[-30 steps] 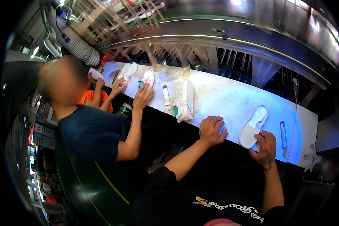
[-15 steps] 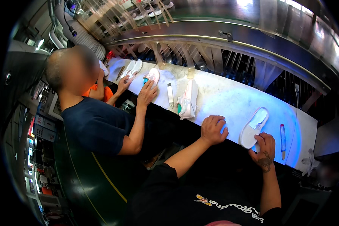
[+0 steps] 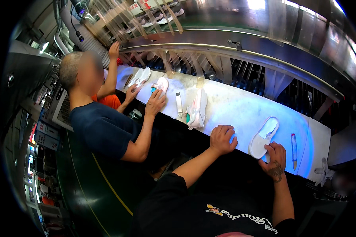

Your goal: The person assembles white slipper components on a factory workbench. They insert a teal-colored insole into the white slipper base and use a blue utility knife to trim excess material from the edges. The person handles the items one at a time, repeating the process for multiple units.

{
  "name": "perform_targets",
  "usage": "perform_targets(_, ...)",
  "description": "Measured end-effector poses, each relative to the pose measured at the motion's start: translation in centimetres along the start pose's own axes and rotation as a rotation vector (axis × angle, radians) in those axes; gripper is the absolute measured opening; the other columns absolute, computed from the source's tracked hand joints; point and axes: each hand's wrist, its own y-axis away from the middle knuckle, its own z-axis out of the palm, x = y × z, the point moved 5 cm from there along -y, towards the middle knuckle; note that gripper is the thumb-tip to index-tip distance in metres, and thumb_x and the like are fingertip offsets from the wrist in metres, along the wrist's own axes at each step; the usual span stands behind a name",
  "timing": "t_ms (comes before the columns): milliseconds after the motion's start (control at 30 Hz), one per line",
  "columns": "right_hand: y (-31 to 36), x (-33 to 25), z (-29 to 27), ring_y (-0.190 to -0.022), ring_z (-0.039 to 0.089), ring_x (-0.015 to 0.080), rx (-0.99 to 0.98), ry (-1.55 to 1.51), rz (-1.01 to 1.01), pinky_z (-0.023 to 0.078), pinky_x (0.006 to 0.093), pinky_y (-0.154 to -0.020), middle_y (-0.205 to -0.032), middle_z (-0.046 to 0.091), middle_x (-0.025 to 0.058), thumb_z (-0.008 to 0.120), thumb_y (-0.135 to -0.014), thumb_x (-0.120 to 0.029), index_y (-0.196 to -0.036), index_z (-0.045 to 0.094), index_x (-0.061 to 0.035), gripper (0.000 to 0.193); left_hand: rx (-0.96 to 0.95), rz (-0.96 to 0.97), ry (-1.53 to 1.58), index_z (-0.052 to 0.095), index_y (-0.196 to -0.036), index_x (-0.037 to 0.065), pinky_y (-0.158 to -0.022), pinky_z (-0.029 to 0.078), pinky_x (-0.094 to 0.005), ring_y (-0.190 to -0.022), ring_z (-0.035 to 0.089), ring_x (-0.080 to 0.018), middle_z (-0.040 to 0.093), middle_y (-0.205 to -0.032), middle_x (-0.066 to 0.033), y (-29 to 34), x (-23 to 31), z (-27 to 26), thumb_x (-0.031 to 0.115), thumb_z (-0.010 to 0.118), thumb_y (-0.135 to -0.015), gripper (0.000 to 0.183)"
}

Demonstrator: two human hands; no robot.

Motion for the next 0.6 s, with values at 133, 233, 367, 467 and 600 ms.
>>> perform_targets(133,-0.1,-0.05,-0.02,-0.123,0.062,0.0411,0.011,-0.01,-0.009,0.045,0.0584,-0.115,-0.127,0.064,0.0173,0.093,-0.07,-0.024,-0.126,0.069,-0.0081,0.063,0.003,0.0,-0.005,0.071,-0.094,0.01,-0.081,0.052,-0.0437,-0.096,0.068,-0.0311,0.075,-0.109,-0.008,0.08,-0.01,-0.08,0.017,0.077,-0.079,0.018)
perform_targets(233,0.13,0.0,0.17,-0.123,0.062,0.0406,0.033,-0.005,-0.017,0.046,0.0582,-0.115,-0.127,0.064,0.0168,0.092,-0.07,-0.024,-0.125,0.07,-0.0081,0.061,0.006,0.003,-0.004,0.071,-0.094,0.01,-0.081,0.052,-0.0436,-0.096,0.068,-0.0312,0.075,-0.109,-0.008,-0.02,0.3,-0.29,0.018,0.077,-0.079,0.018)
perform_targets(367,0.05,-0.12,0.12,-0.123,0.063,0.0407,0.041,-0.011,-0.012,0.046,0.0577,-0.114,-0.126,0.064,0.0168,0.092,-0.071,-0.025,-0.124,0.07,-0.008,0.06,0.005,0.001,-0.005,0.071,-0.094,0.01,-0.081,0.053,-0.0438,-0.096,0.068,-0.0314,0.075,-0.11,-0.0077,0.02,0.22,-0.19,0.018,0.077,-0.078,0.018)
perform_targets(467,0.02,-0.18,-0.05,-0.123,0.063,0.0403,0.041,-0.015,-0.01,0.046,0.0568,-0.113,-0.125,0.065,0.0169,0.092,-0.071,-0.026,-0.123,0.071,-0.0081,0.059,0.009,-0.002,-0.016,0.071,-0.093,0.011,-0.081,0.053,-0.0438,-0.096,0.069,-0.0315,0.075,-0.11,-0.0073,0.21,0.19,0.01,0.017,0.077,-0.078,0.017)
perform_targets(600,-0.08,-0.16,-0.21,-0.124,0.063,0.0394,0.037,0.009,-0.014,0.047,0.0554,-0.113,-0.126,0.065,0.0171,0.093,-0.072,-0.027,-0.124,0.071,-0.0085,0.059,0.011,-0.001,-0.014,0.071,-0.093,0.011,-0.081,0.053,-0.0438,-0.096,0.069,-0.0315,0.075,-0.11,-0.0071,0.09,0.27,-0.01,0.017,0.077,-0.078,0.017)
